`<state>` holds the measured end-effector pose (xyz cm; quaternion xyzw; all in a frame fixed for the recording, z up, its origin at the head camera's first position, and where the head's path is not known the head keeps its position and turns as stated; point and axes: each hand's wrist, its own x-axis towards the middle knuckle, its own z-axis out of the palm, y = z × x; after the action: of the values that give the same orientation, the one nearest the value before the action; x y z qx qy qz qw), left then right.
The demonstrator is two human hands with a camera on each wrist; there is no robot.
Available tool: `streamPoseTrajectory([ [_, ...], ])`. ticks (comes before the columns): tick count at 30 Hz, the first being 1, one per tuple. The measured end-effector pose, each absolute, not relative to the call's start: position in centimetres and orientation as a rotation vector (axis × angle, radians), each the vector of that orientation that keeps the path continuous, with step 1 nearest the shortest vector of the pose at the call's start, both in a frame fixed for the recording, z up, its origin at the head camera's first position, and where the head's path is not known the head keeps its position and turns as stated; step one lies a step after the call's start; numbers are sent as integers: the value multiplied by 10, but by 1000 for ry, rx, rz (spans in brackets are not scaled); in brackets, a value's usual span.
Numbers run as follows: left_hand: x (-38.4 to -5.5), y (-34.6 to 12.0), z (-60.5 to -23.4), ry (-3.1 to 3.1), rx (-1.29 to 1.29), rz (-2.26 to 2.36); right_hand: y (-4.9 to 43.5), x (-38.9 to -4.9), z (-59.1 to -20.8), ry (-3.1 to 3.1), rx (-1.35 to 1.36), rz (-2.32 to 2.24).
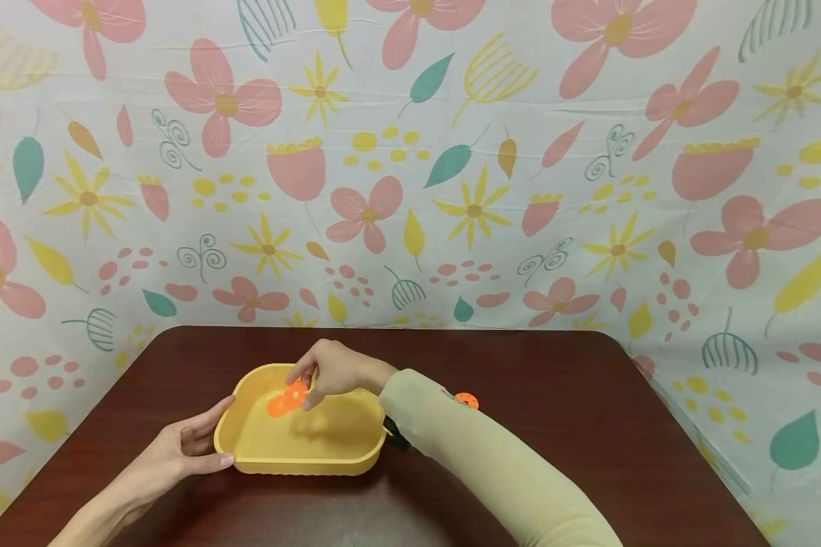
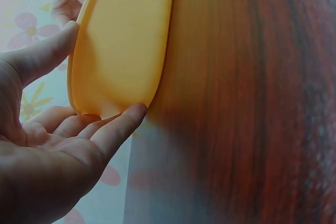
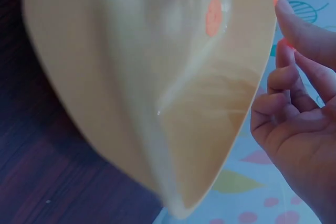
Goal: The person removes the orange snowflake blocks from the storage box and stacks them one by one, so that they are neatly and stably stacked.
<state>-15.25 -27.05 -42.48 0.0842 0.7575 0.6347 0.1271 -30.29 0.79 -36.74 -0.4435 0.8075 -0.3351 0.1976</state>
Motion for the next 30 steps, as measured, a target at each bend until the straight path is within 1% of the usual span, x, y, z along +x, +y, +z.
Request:
streamPoseTrajectory([
  [11, -152, -271, -425, 2205, 240, 1846, 40, -294, -368, 2355, -1243, -1039],
  [21, -153, -270, -424, 2189, 245, 1850, 81, -286, -372, 2407, -1166, -1209],
  [30, -152, -270, -425, 2233, 259, 1844, 125, -282, -380, 2437, -1041, -1342],
])
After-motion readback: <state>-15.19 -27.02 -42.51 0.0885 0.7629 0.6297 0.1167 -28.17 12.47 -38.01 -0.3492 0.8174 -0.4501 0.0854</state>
